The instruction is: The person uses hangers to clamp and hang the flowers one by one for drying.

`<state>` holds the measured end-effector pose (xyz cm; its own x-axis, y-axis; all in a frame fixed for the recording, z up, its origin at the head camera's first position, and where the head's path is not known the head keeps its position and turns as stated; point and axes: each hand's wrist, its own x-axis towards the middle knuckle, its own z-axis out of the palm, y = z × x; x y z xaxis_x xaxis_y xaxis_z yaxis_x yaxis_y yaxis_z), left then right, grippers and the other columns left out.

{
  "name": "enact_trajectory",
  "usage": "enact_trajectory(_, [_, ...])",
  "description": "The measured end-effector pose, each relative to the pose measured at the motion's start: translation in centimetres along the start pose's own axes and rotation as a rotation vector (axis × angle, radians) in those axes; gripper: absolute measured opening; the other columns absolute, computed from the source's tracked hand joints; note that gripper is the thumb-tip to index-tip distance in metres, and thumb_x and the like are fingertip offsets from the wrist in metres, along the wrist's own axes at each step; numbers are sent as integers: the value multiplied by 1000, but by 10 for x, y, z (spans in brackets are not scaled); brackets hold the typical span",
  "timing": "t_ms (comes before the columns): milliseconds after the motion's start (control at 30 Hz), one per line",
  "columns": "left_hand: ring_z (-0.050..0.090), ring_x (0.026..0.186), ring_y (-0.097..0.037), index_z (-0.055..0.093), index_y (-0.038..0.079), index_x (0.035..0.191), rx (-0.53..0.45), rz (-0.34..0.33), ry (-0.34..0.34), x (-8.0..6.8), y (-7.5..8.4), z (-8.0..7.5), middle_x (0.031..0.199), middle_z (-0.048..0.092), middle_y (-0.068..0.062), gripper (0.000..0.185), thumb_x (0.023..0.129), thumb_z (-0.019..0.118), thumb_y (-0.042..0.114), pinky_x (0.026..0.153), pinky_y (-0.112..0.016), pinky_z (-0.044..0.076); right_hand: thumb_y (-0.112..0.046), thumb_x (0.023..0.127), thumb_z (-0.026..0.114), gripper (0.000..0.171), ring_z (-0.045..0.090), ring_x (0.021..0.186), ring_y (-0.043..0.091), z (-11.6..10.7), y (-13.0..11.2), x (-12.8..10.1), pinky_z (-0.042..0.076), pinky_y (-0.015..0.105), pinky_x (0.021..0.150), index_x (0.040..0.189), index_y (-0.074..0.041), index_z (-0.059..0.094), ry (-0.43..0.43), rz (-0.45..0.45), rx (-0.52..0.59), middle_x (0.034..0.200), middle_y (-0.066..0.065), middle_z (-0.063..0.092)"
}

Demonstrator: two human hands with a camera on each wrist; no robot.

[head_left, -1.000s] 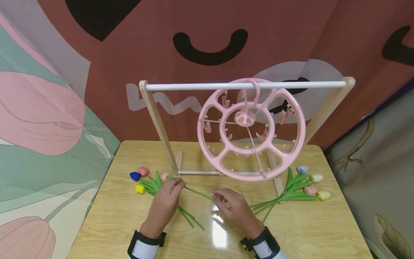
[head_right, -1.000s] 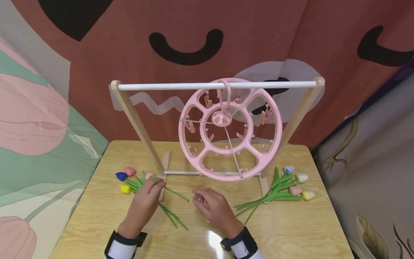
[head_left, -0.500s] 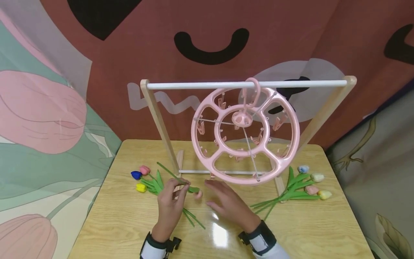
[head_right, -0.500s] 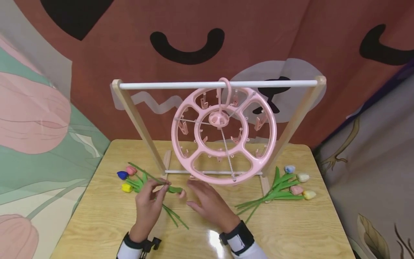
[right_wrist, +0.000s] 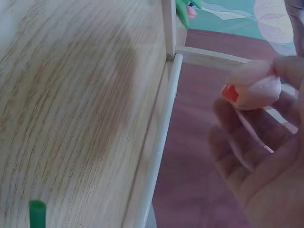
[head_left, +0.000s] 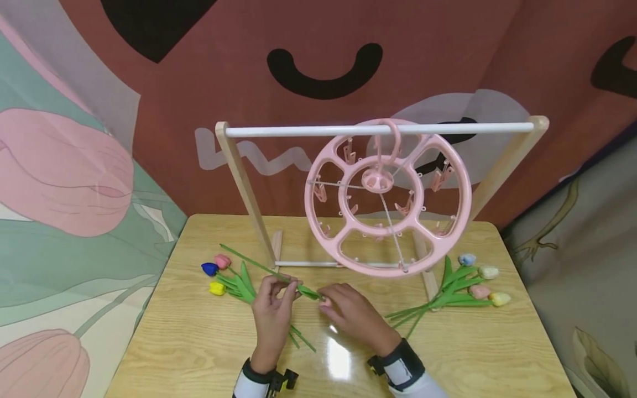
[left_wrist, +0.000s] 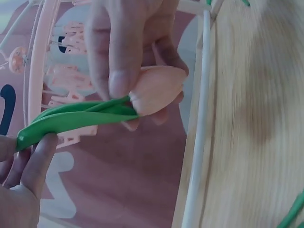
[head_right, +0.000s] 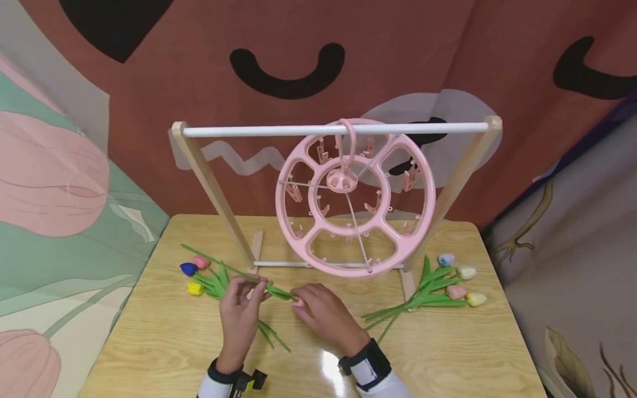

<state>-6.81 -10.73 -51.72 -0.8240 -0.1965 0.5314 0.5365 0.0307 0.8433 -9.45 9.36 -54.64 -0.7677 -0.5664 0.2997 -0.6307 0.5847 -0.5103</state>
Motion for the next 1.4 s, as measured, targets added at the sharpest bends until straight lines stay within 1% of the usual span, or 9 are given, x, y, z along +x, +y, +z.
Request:
enact_trajectory(233, [70, 111, -14, 65, -9, 119, -20, -163, 14, -10, -6, 10, 115, 68, -31, 19, 101, 59, -6, 93, -24, 62, -18, 98, 72, 24, 69, 103, 11, -1, 0, -1, 62, 29, 90, 121, -12, 72, 63, 9, 108, 112, -2, 73])
enact_trajectory(333, [71, 112, -13, 69, -7, 120, -30, -228, 20, -16, -7, 13, 114, 72, -29, 22, 104, 54, -2, 95, -21, 60, -20, 99, 70, 23, 68, 96, 8, -2, 0, -1, 62, 25, 83, 120, -12, 73, 64, 15, 152, 110, -2, 73])
enact_trajectory(633, [72, 113, -16, 55, -18, 131, -168, -294, -19, -26, -7, 21, 117, 70, -31, 31, 105, 53, 0, 100, -30, 60, -21, 102, 66, 23, 57, 78, -1, -8, -4, 0, 55, 17, 66, 123, -12, 71, 64, 46, 277, 97, -9, 67])
enact_trajectory(733, [74, 109, -18, 59, -15, 127, -166, -324, 1, -26, -8, 22, 114, 72, -29, 29, 103, 58, 2, 97, -32, 61, -26, 103, 66, 26, 59, 79, 0, -11, -4, 1, 57, 20, 68, 126, -13, 68, 51, 112, 279, 95, -10, 66])
enact_trajectory(833, [76, 103, -20, 63, -11, 121, -165, -339, 25, -25, -12, 21, 109, 72, -29, 23, 102, 61, 3, 91, -35, 64, -29, 101, 68, 33, 65, 89, 8, -15, -3, 1, 61, 27, 77, 131, -15, 62, 54, 201, 240, 107, -6, 69])
enact_trajectory(1000, [77, 97, -24, 65, -10, 116, -158, -357, 40, -27, -22, 20, 105, 71, -33, 20, 101, 63, 4, 85, -36, 66, -26, 94, 77, 56, 62, 99, 22, -22, -1, 5, 60, 36, 82, 141, -16, 51, 174, 285, 205, 121, 4, 60])
enact_trajectory(1200, [78, 90, -22, 69, -9, 115, -118, -420, 34, -31, -33, 22, 102, 74, -29, 23, 99, 68, 8, 77, -32, 67, -13, 82, 88, 75, 60, 113, 23, -33, -1, 19, 61, 43, 92, 146, -9, 49, 377, 171, 250, 128, 12, 57])
enact_trajectory(1300, [78, 89, -24, 71, -7, 115, -116, -444, 29, -33, -36, 23, 101, 75, -27, 23, 98, 70, 9, 75, -32, 67, -9, 83, 87, 77, 61, 118, 23, -39, -1, 28, 60, 40, 96, 149, -10, 49, 385, 92, 334, 134, 12, 60])
enact_trajectory(1400, [78, 89, -28, 72, -4, 113, -119, -458, 26, -33, -36, 24, 100, 76, -26, 21, 97, 71, 10, 75, -33, 67, -6, 87, 81, 63, 65, 104, 17, -43, -1, 35, 61, 29, 84, 144, -11, 55, 354, 58, 467, 127, 10, 68])
